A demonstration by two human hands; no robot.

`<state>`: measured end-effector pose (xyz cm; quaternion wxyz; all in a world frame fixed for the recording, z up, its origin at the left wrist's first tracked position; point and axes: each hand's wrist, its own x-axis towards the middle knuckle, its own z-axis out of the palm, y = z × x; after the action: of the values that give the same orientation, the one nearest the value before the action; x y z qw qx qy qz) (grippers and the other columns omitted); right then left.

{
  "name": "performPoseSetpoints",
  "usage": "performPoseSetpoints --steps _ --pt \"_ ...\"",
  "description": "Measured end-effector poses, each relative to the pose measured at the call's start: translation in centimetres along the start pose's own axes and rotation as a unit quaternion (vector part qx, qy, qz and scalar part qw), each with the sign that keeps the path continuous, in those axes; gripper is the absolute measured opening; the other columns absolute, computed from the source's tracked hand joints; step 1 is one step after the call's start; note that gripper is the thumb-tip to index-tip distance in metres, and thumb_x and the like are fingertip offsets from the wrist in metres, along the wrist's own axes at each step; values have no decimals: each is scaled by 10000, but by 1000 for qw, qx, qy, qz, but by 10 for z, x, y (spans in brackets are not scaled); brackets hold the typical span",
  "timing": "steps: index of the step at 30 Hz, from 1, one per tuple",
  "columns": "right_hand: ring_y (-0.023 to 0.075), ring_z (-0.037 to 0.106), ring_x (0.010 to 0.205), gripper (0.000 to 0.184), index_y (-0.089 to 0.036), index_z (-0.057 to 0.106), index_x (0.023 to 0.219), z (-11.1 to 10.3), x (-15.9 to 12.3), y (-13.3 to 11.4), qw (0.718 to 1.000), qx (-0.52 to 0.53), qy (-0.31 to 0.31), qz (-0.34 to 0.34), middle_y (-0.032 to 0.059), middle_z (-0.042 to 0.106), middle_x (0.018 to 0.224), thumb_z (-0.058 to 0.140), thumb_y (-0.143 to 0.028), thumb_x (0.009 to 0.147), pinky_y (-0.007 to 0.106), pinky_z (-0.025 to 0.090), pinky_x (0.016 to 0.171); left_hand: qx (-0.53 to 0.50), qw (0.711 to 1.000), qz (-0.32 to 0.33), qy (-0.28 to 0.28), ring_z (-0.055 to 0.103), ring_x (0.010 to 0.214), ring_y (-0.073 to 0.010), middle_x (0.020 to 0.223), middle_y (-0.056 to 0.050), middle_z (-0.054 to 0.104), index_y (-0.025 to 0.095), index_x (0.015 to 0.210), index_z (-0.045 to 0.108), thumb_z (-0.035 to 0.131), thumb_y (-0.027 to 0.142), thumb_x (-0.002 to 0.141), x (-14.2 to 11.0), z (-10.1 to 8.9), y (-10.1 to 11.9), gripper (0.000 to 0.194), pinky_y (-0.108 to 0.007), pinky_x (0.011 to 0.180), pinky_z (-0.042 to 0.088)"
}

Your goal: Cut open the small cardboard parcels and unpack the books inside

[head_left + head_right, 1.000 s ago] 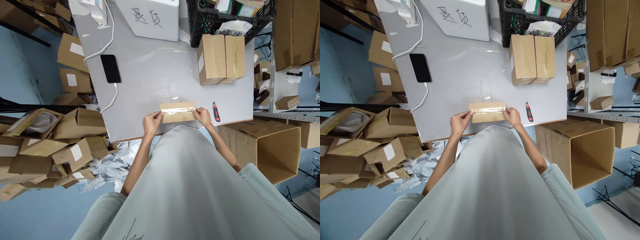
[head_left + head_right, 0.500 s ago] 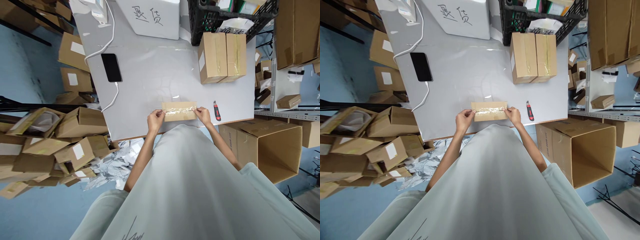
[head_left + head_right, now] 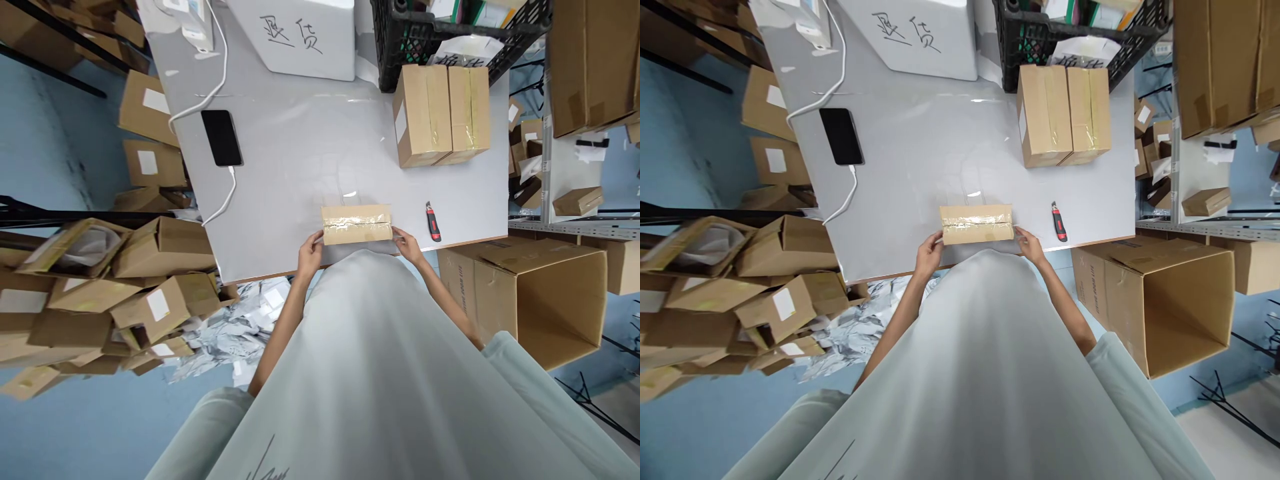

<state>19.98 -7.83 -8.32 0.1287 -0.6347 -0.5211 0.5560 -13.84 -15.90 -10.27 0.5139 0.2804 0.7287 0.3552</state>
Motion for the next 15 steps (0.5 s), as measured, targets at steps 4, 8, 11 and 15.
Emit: performPoseSetpoints --steps 4,8,11,15 --pt "305 728 1275 573 -249 830 1303 9 -9 0 999 1 -15 -28 103 744 1473 758 -633 884 451 637 1055 26 1000 15 -1 733 1275 -299 1387 -136 759 187 1324 753 647 287 825 -10 5 1 520 -481 1162 580" --pt "283 736 1247 524 -248 873 1088 10 -11 -19 998 -33 0 -61 102 791 1364 713 -724 938 414 624 1055 56 996 54 41 728 1191 -259 1302 -122 699 199 1275 781 687 301 869 -13 3 20 429 -415 1074 635" --pt "276 757 1185 534 -232 871 998 4 -4 -37 996 -54 42 -63 104 830 1221 615 -700 1029 395 623 1033 63 993 91 50 719 1165 -238 1193 -97 660 196 1256 793 708 339 913 -7 0 33 381 -395 1090 627" --pt "270 789 1113 330 -245 885 1029 -2 14 -51 991 -104 71 -52 88 849 1178 665 -489 1055 397 606 1049 76 993 78 49 729 1077 -232 1133 -86 636 180 1226 799 693 297 914 8 3 37 349 -421 1077 624"
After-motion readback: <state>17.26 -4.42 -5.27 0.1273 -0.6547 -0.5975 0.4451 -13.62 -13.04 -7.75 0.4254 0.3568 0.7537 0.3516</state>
